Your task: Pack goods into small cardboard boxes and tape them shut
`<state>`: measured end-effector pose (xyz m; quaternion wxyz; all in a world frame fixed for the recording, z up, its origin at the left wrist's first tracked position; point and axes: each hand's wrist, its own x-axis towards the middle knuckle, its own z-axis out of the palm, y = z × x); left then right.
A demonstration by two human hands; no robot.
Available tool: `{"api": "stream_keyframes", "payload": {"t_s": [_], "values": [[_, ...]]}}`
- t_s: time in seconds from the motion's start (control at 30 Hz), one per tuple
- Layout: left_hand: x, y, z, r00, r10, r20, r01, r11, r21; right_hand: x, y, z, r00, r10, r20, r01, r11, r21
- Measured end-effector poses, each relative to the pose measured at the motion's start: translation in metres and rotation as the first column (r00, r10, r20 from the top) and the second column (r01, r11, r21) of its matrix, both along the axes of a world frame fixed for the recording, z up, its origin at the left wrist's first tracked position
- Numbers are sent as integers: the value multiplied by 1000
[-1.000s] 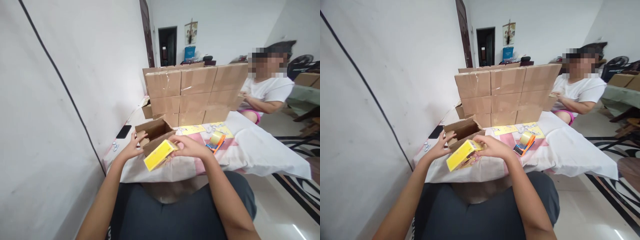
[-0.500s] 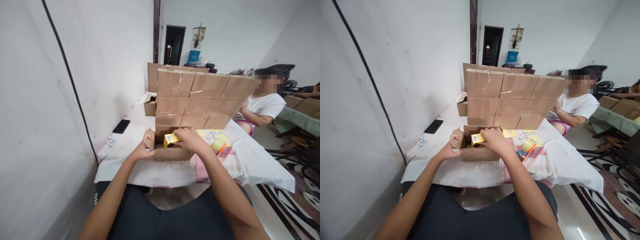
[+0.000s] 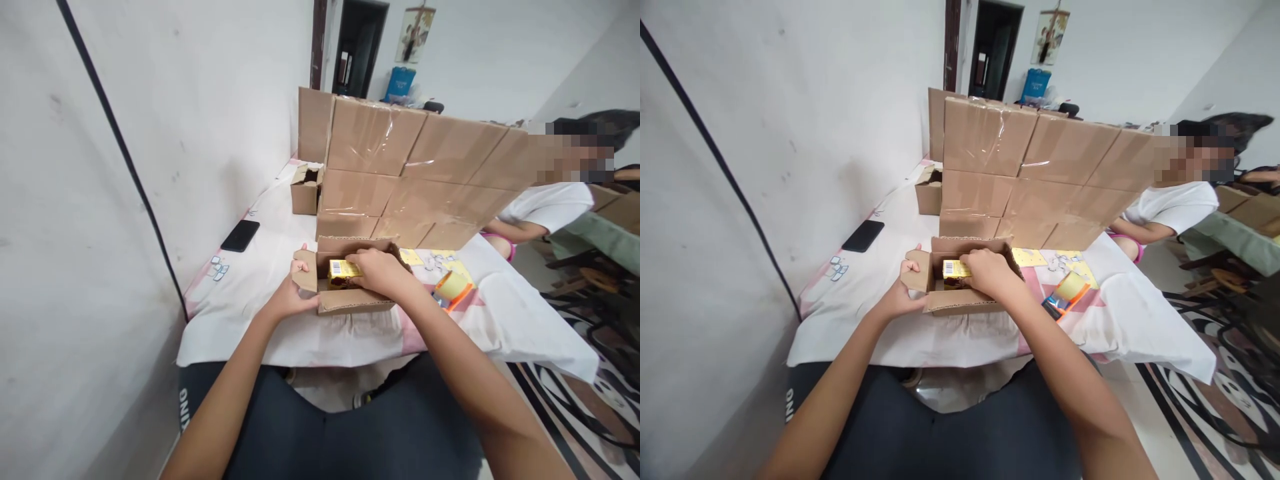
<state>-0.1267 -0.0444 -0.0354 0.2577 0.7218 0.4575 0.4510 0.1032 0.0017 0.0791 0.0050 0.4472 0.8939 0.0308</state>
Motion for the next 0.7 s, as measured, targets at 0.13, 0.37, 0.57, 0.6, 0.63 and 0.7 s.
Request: {"api": "stream_keyframes", "payload": {"t_s": [0.13,0.37,0.57,0.6,0.63,0.7], "values": [[2,1,0,999,29,-32,-31,998,-52,2,1,-8,1000,-20,-18,20,999,-26],[6,5,-9,994,-49,98,40,995,96,8,3,-14,994,-52,-96,45,996,-74],[5,14,-19,994,-39,105,25,992,127,10,4,-16,994,-39,-107,36,999,-30],[5,16,-19,994,-37,107,24,992,122,12,4,-16,991,-35,-132,29,999,-45],[6,17,-18,993,-37,109,25,993,112,14,5,-17,987,-29,-160,19,998,-59],[7,18,-18,991,-37,126,30,998,61,20,5,-19,978,-17,-210,2,998,-70]]}}
